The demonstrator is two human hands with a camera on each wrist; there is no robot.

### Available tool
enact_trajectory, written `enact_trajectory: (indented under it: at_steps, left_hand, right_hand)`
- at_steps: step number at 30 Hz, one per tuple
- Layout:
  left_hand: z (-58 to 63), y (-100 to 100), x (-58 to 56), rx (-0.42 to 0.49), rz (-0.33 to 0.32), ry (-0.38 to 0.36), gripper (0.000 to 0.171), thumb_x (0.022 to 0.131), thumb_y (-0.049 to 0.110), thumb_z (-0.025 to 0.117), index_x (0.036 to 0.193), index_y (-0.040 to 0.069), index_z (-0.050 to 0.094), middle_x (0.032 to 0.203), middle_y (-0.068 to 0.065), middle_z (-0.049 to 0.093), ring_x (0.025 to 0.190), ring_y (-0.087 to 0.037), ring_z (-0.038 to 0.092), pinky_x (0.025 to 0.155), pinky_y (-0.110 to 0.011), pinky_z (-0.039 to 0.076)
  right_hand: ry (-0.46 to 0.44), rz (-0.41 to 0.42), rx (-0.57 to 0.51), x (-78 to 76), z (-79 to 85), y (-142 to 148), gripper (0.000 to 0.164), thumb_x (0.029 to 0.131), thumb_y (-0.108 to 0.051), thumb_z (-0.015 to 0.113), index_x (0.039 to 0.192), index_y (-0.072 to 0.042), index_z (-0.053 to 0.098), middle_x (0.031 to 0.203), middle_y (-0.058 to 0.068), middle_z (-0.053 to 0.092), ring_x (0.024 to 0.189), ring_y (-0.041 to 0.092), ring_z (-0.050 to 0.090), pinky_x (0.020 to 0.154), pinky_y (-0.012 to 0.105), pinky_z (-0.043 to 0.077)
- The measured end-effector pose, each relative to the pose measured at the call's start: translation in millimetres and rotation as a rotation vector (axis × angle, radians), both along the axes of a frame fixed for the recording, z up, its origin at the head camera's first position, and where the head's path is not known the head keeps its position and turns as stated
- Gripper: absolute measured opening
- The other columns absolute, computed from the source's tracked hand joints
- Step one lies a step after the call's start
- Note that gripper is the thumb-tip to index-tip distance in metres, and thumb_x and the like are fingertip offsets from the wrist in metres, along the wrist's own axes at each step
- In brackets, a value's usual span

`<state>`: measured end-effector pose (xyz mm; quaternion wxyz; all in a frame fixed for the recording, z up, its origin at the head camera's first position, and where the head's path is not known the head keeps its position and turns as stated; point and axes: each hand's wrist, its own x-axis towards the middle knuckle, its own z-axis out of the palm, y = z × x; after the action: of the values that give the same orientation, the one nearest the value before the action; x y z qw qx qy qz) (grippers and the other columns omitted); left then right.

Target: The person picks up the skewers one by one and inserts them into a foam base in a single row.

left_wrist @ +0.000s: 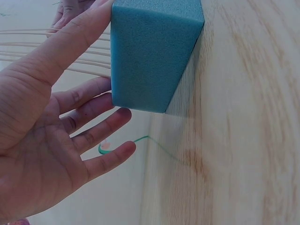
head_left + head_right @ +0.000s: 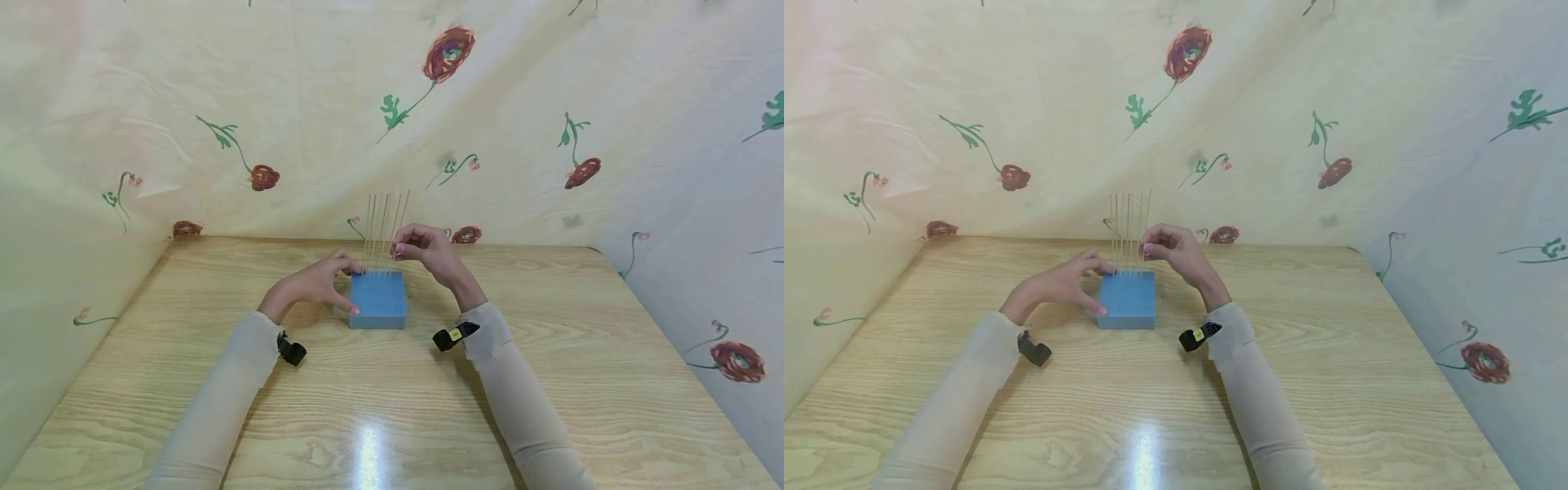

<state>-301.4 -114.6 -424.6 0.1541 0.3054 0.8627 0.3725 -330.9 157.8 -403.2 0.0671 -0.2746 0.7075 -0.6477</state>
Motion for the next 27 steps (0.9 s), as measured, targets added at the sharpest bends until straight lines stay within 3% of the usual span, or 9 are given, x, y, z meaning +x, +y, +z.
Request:
enact_trajectory:
  at_steps: [27]
  left_hand:
    - [0.9,-0.2,0.4,-0.011,0.003,0.002,0.076,0.077,0.026,0.092,0.14,0.003,0.056,0.13,-0.015,0.045,0.131,-0.035,0.043,0.114,-0.052,0.039]
  right_hand:
    - [0.019,0.026,0.002,0.2,-1.0,0.5,0.007,0.1,0.003,0.06,0.099,0.001,0.067,0.093,0.001,0.071,0.085,0.015,0.069,0.082,0.028,0.06]
